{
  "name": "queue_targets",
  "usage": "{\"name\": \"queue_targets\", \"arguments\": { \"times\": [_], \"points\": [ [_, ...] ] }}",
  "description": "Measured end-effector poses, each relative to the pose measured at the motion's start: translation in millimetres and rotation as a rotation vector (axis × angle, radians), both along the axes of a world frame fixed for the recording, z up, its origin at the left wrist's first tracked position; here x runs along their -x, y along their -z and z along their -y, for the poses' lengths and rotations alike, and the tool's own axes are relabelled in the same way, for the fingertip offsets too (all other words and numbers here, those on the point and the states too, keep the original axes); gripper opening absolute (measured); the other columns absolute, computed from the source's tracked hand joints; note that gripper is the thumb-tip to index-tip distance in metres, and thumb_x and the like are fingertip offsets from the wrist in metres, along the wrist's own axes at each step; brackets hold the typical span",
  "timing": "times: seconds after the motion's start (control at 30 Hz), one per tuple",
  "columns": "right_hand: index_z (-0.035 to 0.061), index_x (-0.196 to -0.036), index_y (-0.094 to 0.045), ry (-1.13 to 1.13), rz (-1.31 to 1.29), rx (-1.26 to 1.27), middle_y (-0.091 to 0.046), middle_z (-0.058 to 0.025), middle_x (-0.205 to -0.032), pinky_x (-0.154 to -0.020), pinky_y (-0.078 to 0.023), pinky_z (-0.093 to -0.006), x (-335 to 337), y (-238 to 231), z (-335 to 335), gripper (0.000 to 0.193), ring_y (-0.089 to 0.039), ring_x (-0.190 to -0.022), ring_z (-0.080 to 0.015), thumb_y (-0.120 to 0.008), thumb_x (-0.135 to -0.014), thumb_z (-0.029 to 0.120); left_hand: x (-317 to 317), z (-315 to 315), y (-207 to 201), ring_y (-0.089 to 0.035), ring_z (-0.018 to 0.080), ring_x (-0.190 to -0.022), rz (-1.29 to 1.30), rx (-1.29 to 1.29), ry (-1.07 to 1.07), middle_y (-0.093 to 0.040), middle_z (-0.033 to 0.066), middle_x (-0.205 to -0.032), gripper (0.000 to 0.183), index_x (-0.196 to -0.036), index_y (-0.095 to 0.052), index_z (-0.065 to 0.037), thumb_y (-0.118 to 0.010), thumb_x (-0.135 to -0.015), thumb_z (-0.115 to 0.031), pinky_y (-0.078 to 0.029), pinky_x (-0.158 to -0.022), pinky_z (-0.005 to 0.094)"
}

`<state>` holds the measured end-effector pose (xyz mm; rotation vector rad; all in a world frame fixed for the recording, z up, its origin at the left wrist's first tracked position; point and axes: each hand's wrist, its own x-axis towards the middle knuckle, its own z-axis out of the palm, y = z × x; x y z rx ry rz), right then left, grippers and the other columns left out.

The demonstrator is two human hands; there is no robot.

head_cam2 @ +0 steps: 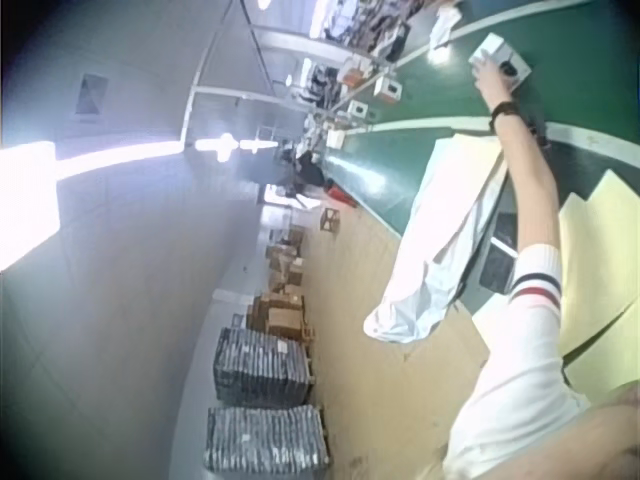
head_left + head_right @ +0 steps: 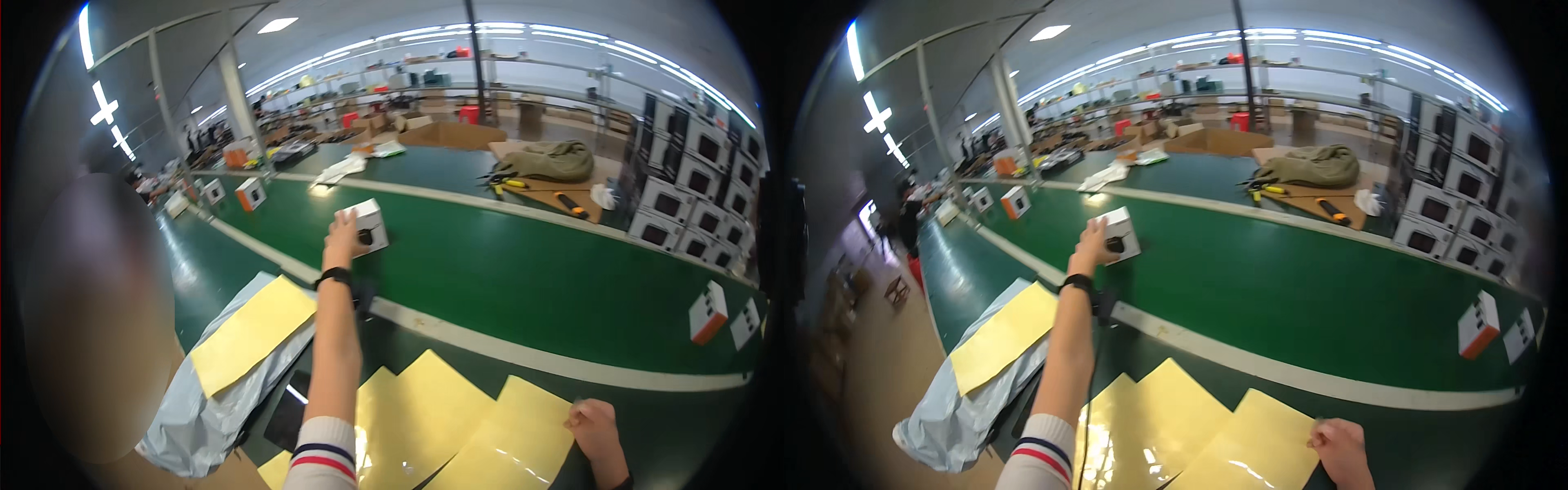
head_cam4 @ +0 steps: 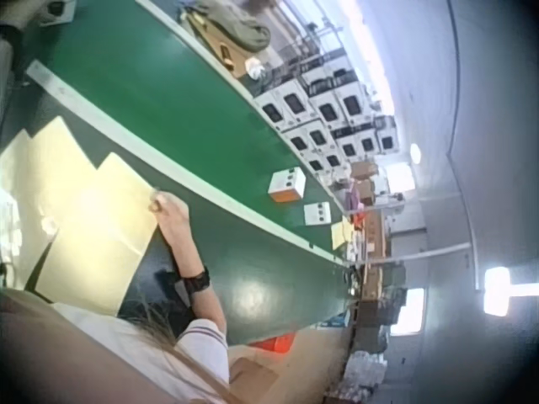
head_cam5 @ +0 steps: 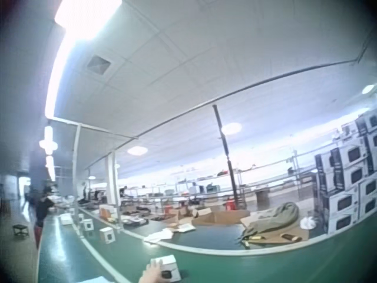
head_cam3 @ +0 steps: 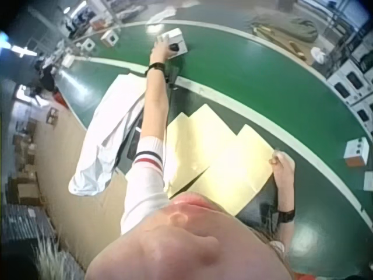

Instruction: Apply adhesive labels or protective films onto small white electronic or consumer product boxes on an assembly line.

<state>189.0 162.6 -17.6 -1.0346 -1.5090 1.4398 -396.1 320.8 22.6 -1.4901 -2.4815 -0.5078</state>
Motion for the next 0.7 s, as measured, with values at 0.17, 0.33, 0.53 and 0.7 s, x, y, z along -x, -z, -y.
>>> {"name": "queue_targets", "arguments": {
  "times": [0.17, 0.33, 0.53, 0.7],
  "points": [
    [0.0014, -0.071, -0.053, -0.001, -0.391, 0.193, -0.052, -0.0067, -0.071, -0.061, -0.041, -0.029, -2.6, 9.7, 4.9, 0.017, -0.048, -0.065, -0.0139, -0.056, -0.084, 0.011, -13.1, -2.7, -13.4, -0.032, 0.0361, -0.129, -0.148, 0.033, 0.044, -0.038, 0.0203, -0.134, 0.097, -0.135, -0.041, -0.013, -0.085, -0.051, -0.036, -0.038, -0.097, 0.0528],
    [-0.0039, -0.088, -0.06, -0.022, -0.407, 0.312, -0.056, -0.0086, -0.087, -0.074, -0.043, -0.0313, -12.0, 5.6, 3.3, 0.017, -0.05, -0.078, -0.017, -0.058, -0.088, 0.012, -23.4, -0.2, -18.4, -0.017, 0.0378, -0.139, -0.09, 0.021, 0.088, -0.028, 0.0199, -0.145, 0.095, -0.135, -0.036, -0.018, -0.084, -0.055, -0.033, -0.024, -0.107, 0.0579],
    [-0.0033, -0.086, -0.06, -0.035, -0.374, 0.284, -0.055, -0.0082, -0.086, -0.075, -0.042, -0.0316, -9.7, 4.7, 2.7, 0.016, -0.049, -0.076, -0.0168, -0.057, -0.088, 0.013, -20.2, 3.4, -16.6, -0.042, 0.0313, -0.119, -0.231, -0.031, 0.145, -0.045, 0.0134, -0.121, 0.081, -0.13, -0.041, -0.019, -0.081, -0.06, -0.019, -0.041, -0.09, 0.0476],
    [-0.0032, -0.105, -0.056, -0.161, -0.435, 0.307, -0.056, -0.014, -0.102, -0.086, -0.043, -0.0397, -38.2, 37.1, -11.3, 0.027, -0.053, -0.09, -0.0236, -0.059, -0.088, 0.018, -49.0, 25.3, -18.6, -0.046, 0.0309, -0.11, -0.357, -0.141, 0.276, -0.047, 0.0121, -0.113, 0.071, -0.12, -0.046, -0.019, -0.081, -0.059, -0.018, -0.043, -0.081, 0.0448]
  ]
}}
